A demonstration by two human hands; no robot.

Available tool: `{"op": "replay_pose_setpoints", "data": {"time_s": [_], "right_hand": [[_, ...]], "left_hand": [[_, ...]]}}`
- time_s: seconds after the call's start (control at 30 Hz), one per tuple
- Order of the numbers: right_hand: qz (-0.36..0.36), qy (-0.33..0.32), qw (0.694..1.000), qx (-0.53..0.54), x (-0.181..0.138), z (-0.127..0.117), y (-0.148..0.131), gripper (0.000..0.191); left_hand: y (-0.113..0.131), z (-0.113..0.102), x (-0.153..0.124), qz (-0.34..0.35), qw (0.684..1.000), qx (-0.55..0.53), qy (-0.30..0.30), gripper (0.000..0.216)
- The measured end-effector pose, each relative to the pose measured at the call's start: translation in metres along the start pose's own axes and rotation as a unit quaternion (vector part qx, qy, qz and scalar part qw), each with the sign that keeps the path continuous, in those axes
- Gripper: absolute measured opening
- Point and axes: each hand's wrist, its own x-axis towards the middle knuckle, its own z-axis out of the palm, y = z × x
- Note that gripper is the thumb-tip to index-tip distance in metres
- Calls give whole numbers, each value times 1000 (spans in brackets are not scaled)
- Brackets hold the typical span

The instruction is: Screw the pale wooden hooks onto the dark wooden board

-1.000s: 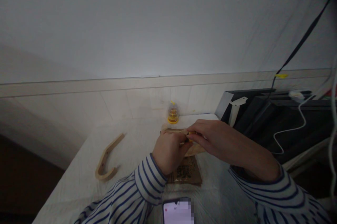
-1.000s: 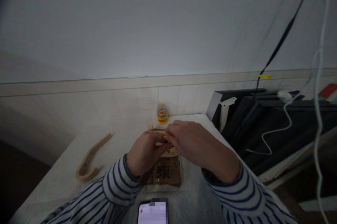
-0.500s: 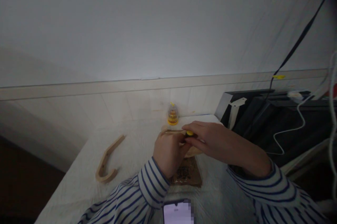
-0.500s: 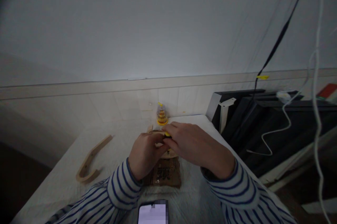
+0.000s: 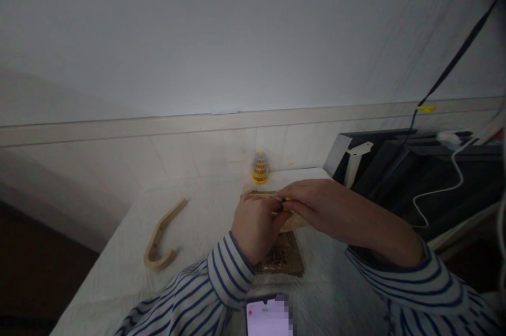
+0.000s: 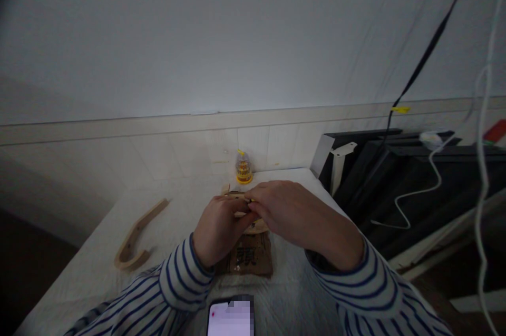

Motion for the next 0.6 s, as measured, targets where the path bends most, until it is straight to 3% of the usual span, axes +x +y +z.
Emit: {"op": "replay_pose_setpoints", "data": {"time_s": [0.43, 0.6], "right_hand": [[14, 16, 998, -54, 0, 5, 1, 26], [23, 12, 998, -48, 0, 4, 0, 25]], "left_hand": [[-3, -1, 1, 12, 999, -31, -32, 14], [0, 0, 0, -6, 1000, -9, -15, 17]]}}
